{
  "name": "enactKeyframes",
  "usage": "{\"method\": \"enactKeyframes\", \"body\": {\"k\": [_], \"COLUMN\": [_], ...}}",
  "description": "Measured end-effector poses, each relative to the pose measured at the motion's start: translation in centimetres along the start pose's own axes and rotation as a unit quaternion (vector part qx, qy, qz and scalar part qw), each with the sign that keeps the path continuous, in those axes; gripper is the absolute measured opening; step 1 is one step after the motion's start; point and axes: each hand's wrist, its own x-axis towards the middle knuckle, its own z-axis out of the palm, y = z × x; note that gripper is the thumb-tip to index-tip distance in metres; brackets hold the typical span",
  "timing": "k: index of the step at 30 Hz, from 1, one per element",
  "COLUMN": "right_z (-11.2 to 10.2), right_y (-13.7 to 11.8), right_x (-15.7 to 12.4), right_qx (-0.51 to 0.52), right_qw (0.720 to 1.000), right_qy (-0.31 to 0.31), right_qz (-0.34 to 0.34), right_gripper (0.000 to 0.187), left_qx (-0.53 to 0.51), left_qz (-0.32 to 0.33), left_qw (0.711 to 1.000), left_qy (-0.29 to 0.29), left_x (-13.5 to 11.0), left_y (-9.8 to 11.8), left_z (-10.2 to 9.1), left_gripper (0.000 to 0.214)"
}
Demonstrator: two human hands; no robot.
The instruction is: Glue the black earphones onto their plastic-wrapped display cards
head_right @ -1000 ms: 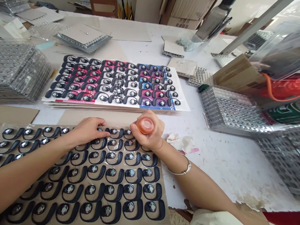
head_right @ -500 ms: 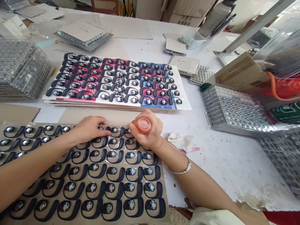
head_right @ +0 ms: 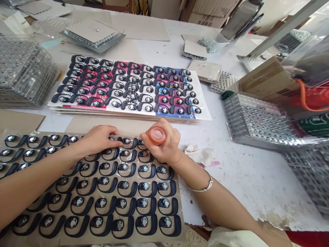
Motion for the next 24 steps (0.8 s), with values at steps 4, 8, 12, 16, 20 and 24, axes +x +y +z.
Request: {"method": "enactKeyframes", "body": {"k": [4,8,12,16,20,24], "right_z": [-0.12,-0.19,-0.2,-0.28,-0.37,-0.38], "right_y": [-0.17,-0.2,-0.11,-0.06,-0.07,-0.14], "right_x": [0.09,0.05,0.04,0.12,0.15,0.18], "right_qx": [-0.008,-0.006,0.011,0.025,0.028,0.03], "right_qw": [1.0,1.0,1.0,1.0,0.999,0.999], "right_qy": [-0.012,-0.017,-0.017,-0.013,-0.016,-0.013], "right_qz": [0.009,0.003,0.002,-0.006,0.0,-0.001], "right_gripper": [0.017,0.017,0.018,0.018,0.018,0.017], "left_qx": [0.003,0.0,-0.002,-0.002,0.003,0.003], "left_qz": [-0.003,-0.001,-0.002,-0.002,-0.004,-0.005], "left_qw": [1.0,1.0,1.0,1.0,1.0,1.0], "left_qy": [0.004,0.008,0.005,0.008,0.001,0.003], "left_x": [-0.01,-0.05,-0.04,0.03,0.02,-0.05], "left_y": [0.04,0.01,-0.09,-0.16,-0.08,-0.05], "left_z": [0.03,0.05,0.06,0.06,0.02,0.02], "left_gripper": [0.027,0.027,0.028,0.029,0.029,0.028]}}
